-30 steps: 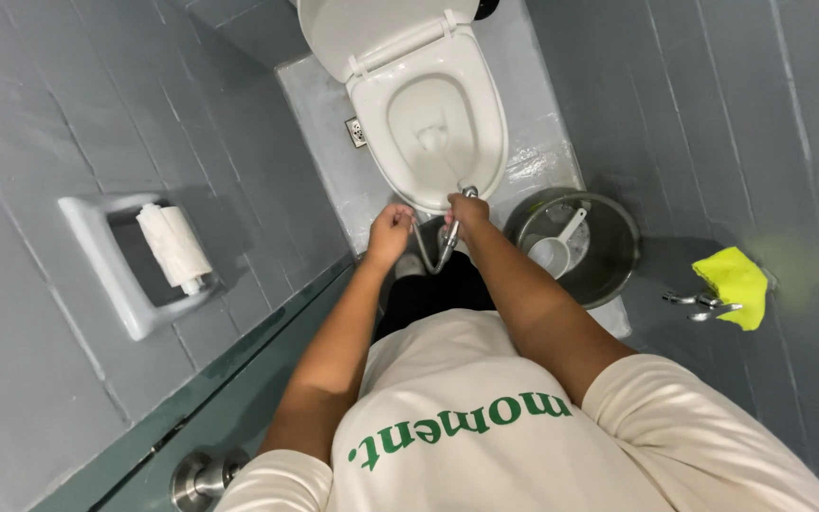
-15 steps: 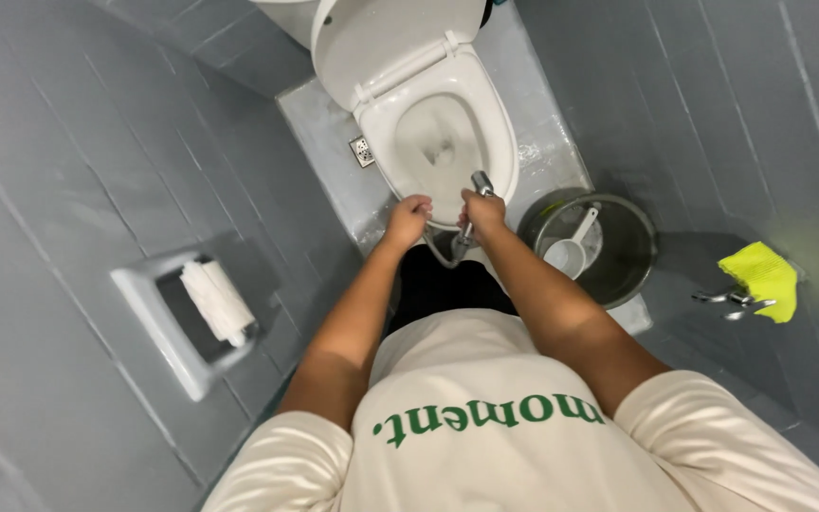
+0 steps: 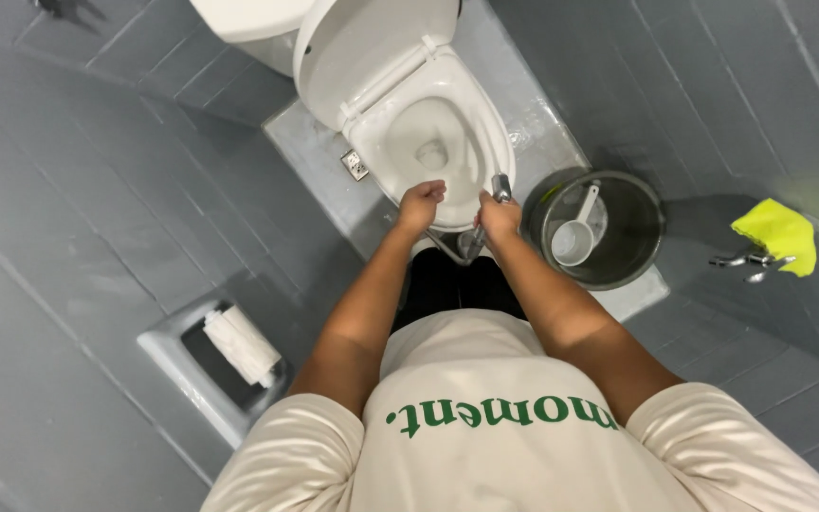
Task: The person scrubs the inside of a white toilet bowl using a teal toilet brush. They then use a handheld bidet sprayer to rinse the bowl, the toilet seat, and the surrounding floor area. Finally, the person places the sprayer back into its wall-mounted holder.
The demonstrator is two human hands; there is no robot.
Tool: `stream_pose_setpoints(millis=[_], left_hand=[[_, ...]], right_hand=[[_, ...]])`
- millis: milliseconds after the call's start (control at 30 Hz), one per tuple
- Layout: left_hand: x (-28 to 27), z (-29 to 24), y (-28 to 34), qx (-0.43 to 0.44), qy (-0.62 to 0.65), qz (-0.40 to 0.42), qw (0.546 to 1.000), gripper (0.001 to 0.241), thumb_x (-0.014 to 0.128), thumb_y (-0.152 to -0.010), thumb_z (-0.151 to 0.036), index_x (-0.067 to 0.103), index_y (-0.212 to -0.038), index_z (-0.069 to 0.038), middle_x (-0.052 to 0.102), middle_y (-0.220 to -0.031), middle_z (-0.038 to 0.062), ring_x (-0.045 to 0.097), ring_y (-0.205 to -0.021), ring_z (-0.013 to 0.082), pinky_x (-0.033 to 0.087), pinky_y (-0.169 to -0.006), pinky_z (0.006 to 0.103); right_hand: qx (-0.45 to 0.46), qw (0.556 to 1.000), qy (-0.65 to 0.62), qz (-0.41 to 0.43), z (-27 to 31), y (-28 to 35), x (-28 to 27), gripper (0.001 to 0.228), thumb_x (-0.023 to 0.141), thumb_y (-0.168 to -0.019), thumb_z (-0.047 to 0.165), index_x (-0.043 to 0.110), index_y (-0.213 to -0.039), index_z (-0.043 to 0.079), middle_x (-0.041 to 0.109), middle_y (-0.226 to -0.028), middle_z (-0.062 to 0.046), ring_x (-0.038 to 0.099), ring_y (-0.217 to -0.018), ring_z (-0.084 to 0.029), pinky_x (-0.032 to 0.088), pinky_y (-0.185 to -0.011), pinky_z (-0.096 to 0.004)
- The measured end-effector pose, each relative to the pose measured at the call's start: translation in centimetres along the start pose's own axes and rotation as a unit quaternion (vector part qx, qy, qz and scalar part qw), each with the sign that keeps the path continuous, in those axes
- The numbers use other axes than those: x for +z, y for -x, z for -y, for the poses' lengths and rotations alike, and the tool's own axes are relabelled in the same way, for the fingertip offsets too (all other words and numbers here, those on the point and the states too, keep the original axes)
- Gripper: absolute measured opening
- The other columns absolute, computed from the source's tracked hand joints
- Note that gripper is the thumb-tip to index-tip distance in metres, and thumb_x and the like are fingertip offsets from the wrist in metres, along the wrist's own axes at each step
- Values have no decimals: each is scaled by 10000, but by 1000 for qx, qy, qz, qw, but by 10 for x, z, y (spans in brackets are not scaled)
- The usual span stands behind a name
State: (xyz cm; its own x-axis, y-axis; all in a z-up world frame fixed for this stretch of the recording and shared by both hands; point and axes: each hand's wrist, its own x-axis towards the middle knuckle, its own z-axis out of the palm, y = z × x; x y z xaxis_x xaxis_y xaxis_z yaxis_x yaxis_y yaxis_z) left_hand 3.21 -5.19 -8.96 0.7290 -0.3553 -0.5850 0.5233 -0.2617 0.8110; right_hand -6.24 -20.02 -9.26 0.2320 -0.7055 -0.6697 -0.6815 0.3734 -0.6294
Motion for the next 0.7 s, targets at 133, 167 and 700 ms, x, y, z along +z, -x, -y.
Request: stream_pose_setpoints(millis=[133, 167, 700], left_hand=[[4, 9, -6, -21, 6, 20, 1000, 288, 570, -1008, -8, 682, -1274, 2, 691, -1211, 273, 675, -1147, 319, 553, -996, 382], [3, 11, -8, -20, 4, 23, 1000, 288, 570, -1008, -8, 682, -1274, 2, 691, -1211, 273, 675, -1147, 319, 553, -996, 382], [-26, -93, -90, 225, -218, -100, 944, 342, 669, -910, -177, 692, -1227, -51, 687, -1190, 227, 650, -1159, 381, 509, -1033, 467]], right_hand=[[16, 1000, -7, -9, -11, 1, -6, 263, 751, -856, 276, 680, -807, 28, 627, -505, -138, 679, -446, -247, 529, -460, -365], [17, 1000, -9, -12, -9, 5, -1, 263, 751, -856, 276, 680, -807, 28, 627, -505, -138, 679, -446, -247, 529, -460, -365], [-176, 975, 27, 130, 50, 67, 1, 338, 826, -848, 269, 664, -972, -1, 629, -788, -109, 628, -714, -195, 521, -625, -309]])
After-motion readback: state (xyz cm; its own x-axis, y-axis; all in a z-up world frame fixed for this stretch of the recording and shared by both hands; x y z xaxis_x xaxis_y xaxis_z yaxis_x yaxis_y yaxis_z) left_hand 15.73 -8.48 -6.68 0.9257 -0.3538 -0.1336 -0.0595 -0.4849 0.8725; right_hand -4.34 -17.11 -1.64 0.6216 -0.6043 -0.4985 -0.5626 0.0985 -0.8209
